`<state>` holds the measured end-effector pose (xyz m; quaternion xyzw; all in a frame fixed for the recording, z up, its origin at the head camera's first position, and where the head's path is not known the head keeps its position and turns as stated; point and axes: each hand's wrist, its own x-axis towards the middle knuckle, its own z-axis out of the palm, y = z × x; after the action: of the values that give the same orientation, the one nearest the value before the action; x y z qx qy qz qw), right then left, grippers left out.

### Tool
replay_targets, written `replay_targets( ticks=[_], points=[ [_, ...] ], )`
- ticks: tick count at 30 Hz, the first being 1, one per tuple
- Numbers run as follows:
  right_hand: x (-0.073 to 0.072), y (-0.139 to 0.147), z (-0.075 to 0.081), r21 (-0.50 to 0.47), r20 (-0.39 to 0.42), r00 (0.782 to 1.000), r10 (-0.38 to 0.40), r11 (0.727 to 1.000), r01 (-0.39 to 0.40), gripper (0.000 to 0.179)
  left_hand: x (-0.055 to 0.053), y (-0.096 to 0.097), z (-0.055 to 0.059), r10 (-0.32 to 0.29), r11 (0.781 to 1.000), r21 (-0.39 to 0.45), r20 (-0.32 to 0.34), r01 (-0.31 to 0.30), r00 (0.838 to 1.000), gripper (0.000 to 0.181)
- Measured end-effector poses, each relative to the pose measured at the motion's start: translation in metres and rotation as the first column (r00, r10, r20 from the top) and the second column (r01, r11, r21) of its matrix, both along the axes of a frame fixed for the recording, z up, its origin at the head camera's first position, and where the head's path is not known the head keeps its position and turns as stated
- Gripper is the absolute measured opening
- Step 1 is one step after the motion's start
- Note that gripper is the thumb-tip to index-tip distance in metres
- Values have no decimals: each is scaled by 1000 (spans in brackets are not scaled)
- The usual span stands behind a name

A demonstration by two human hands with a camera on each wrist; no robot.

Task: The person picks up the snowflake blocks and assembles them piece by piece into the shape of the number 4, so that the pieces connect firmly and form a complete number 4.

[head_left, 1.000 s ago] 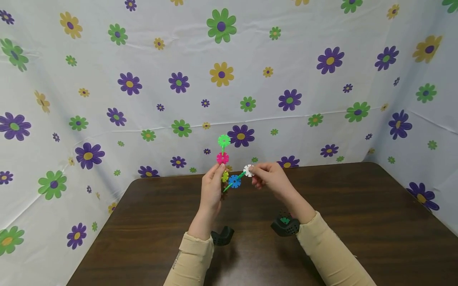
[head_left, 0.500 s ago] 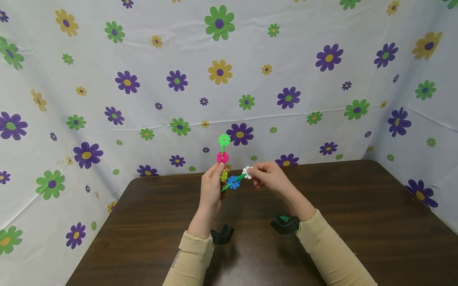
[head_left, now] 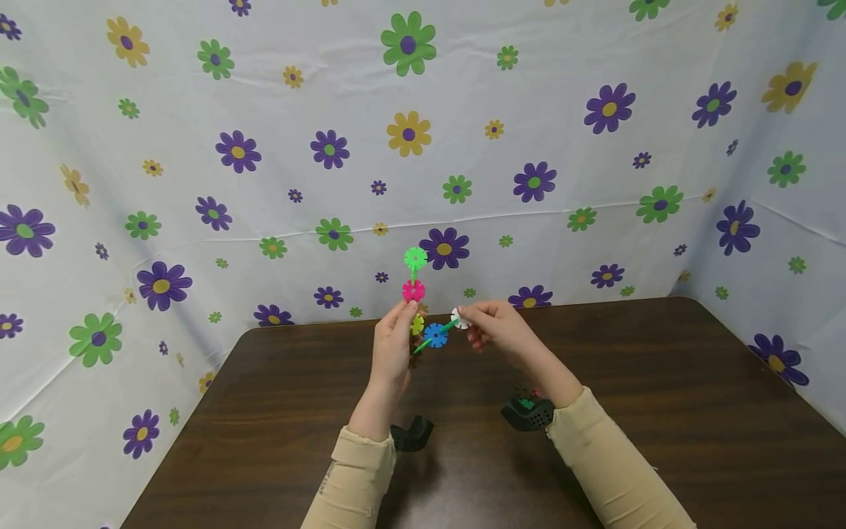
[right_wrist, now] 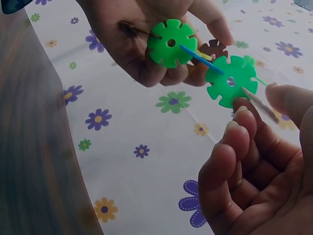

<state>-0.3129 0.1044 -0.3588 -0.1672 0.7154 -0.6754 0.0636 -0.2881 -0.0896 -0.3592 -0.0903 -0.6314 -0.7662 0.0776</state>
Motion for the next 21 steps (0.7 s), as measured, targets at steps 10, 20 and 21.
replay_targets(
  ticks=[10, 20, 21],
  points=[
    [-3, 29, -8, 59, 18, 1000, -16, 998, 15, 42, 0, -2, 0, 4, 1000, 11, 15, -4, 1000, 31],
    [-10, 98, -49, 331, 10, 998, 69, 941, -69, 34, 1, -4, 1, 3, 1000, 25, 24, -4, 1000, 31],
    [-9, 105, -54, 361, 10, 996, 84, 929, -82, 33, 1, -4, 1, 4, 1000, 22, 21, -4, 1000, 31]
  ],
)
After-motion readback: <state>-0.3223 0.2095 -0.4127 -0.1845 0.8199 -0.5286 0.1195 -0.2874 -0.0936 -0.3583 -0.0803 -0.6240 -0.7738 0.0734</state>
